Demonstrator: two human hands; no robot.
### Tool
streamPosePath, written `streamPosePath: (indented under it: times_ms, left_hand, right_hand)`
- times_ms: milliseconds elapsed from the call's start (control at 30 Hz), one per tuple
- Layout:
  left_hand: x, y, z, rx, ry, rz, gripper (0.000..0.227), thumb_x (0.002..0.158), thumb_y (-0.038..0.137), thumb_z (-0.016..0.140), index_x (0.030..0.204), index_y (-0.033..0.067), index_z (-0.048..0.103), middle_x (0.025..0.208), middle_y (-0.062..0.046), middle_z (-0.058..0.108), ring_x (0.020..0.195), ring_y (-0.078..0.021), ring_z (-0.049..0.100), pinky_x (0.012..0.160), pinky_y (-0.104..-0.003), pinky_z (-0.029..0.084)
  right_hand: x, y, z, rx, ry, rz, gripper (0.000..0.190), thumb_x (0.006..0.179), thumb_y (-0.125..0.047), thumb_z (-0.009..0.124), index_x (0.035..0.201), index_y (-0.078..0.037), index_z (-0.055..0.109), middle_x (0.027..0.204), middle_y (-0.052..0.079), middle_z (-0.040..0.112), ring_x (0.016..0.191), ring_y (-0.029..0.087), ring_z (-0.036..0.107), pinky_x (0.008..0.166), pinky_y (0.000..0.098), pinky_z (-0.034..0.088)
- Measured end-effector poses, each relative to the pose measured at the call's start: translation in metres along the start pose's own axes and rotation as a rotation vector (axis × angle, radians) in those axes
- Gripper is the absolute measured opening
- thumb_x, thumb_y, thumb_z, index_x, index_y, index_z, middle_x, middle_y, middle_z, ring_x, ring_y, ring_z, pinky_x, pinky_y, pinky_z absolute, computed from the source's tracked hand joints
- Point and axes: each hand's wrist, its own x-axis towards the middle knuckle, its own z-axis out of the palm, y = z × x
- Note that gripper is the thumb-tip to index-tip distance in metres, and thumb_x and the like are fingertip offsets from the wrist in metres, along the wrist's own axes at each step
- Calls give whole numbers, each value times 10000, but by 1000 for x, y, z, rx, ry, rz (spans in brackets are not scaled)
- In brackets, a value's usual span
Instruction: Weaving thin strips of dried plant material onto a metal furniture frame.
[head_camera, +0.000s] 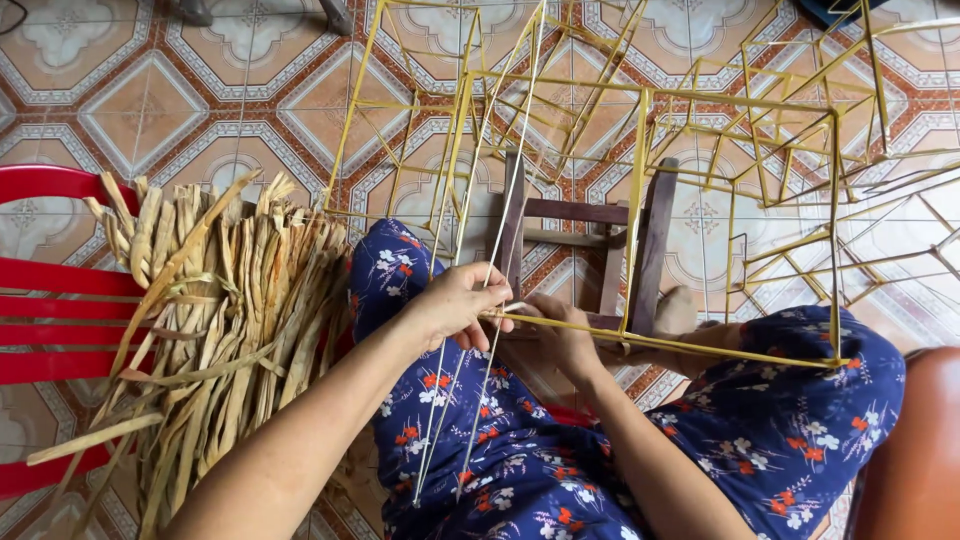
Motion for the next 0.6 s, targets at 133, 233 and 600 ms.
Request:
streamPosePath:
  times_ms: [133, 233, 600]
  left_hand:
    - [-9, 4, 6, 97, 53, 74, 174, 1019, 251, 538, 1080, 103, 605, 804, -119, 774, 384, -152, 604, 297, -265, 404]
    - [-21, 12, 12, 102, 73, 80, 170, 1022, 240, 524, 1072, 94, 595, 782, -112, 764, 383, -170, 612, 291, -275, 399]
    - [-17, 3, 12, 120, 81, 161, 279, 883, 158, 736, 1068, 48, 558, 813, -67, 705, 465, -172, 701, 332, -253, 458]
  right_hand:
    - [-54, -22, -34, -59, -31, 188, 202, 977, -209, 643, 941, -34, 737, 542, 42, 606, 454, 126, 567, 462, 314, 451]
    - [-83, -65, -69, 136, -140, 325, 273, 986, -231, 622, 888, 1, 729, 522, 35, 598, 410, 118, 509, 413, 301, 415]
    - [-36, -143, -101, 820, -202, 156, 449, 1031, -361, 468, 1185, -5, 696, 837, 108, 737, 752, 195, 708, 739, 324, 562]
